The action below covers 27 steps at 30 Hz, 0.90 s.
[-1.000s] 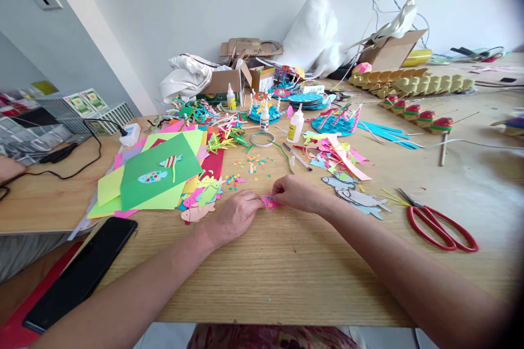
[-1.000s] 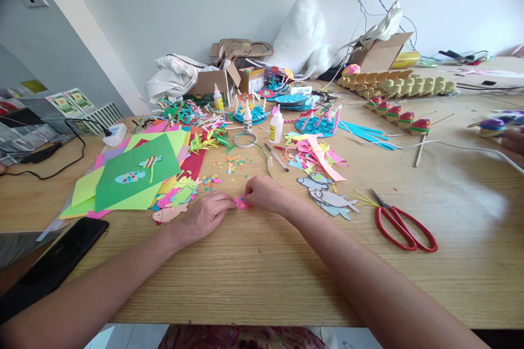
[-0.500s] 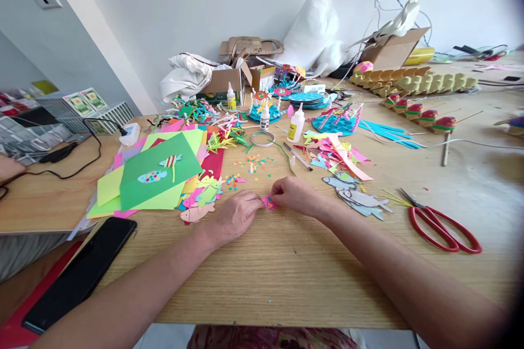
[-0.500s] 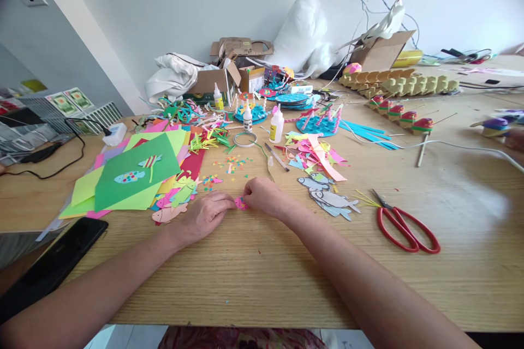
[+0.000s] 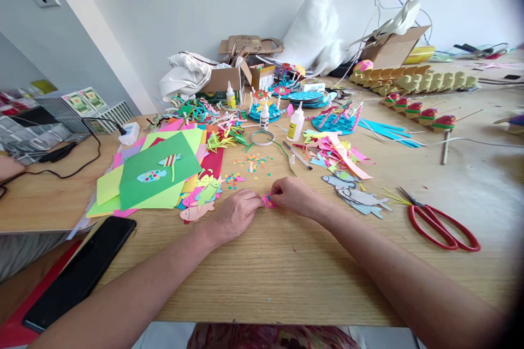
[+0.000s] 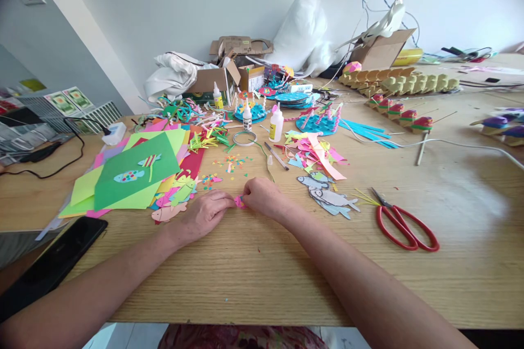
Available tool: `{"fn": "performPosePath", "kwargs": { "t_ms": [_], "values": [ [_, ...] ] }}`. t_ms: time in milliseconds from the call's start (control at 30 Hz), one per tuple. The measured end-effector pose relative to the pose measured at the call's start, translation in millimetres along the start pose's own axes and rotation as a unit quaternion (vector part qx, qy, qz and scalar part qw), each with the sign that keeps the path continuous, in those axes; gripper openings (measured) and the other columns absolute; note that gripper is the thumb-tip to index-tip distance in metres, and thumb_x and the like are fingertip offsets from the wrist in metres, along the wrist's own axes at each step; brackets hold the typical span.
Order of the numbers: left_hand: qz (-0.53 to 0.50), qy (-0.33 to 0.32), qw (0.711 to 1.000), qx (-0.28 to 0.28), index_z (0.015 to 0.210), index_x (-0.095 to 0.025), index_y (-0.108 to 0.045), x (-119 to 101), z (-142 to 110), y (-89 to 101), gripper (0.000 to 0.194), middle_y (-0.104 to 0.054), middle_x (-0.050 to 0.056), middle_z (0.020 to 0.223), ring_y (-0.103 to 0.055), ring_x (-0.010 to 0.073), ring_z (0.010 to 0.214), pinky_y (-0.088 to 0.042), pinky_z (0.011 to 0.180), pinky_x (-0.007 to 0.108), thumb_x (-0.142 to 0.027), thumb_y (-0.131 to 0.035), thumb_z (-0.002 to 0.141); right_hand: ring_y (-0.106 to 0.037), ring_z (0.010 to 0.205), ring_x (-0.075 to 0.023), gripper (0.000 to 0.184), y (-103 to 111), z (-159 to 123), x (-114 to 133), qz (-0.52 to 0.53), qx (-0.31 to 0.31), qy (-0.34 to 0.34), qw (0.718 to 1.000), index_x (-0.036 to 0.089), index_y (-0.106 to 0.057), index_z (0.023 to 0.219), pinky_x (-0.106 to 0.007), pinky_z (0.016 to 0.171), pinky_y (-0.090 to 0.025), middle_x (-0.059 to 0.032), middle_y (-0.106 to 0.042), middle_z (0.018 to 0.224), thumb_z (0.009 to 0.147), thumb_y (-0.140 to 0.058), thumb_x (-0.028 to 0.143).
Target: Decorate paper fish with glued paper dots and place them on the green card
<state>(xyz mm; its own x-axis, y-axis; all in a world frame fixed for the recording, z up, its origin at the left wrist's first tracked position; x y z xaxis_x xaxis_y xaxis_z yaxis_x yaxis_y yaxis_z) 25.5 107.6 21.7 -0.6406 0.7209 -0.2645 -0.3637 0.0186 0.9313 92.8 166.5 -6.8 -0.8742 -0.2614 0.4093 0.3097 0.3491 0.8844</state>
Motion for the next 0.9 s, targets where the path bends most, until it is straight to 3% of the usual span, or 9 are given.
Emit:
{"fn": "performPosePath", "kwargs": {
  "t_ms": [900],
  "values": [
    [-0.034, -0.005, 0.999, -0.015, 0.097, -0.019, -0.057, 0.3, -2.9, -1.1, 0.033, -0.058, 0.003, 0.089, -0.051, 0.0148, 0.088, -0.042, 0.079, 0.028, -0.002, -0.037, 0.077, -0.051, 0.059, -0.0113, 0.02, 9.5, -6.5, 3.8, 0.008, -0.019, -0.017, 1.0, 0.016, -0.064, 0.068, -0.02, 0.048, -0.031, -0.0033, -0.063, 0.066, 0.063, -0.046, 0.021]
  ]
}}
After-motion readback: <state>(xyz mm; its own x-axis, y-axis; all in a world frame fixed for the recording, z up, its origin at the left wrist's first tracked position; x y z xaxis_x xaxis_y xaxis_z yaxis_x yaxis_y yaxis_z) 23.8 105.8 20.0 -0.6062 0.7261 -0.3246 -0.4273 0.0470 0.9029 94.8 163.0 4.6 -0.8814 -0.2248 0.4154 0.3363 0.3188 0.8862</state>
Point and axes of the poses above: each hand's wrist, its own z-axis towards the middle knuckle, its own y-axis out of the back of the hand, x = y × z, the point moved 10 cm from there along z, towards the middle knuckle
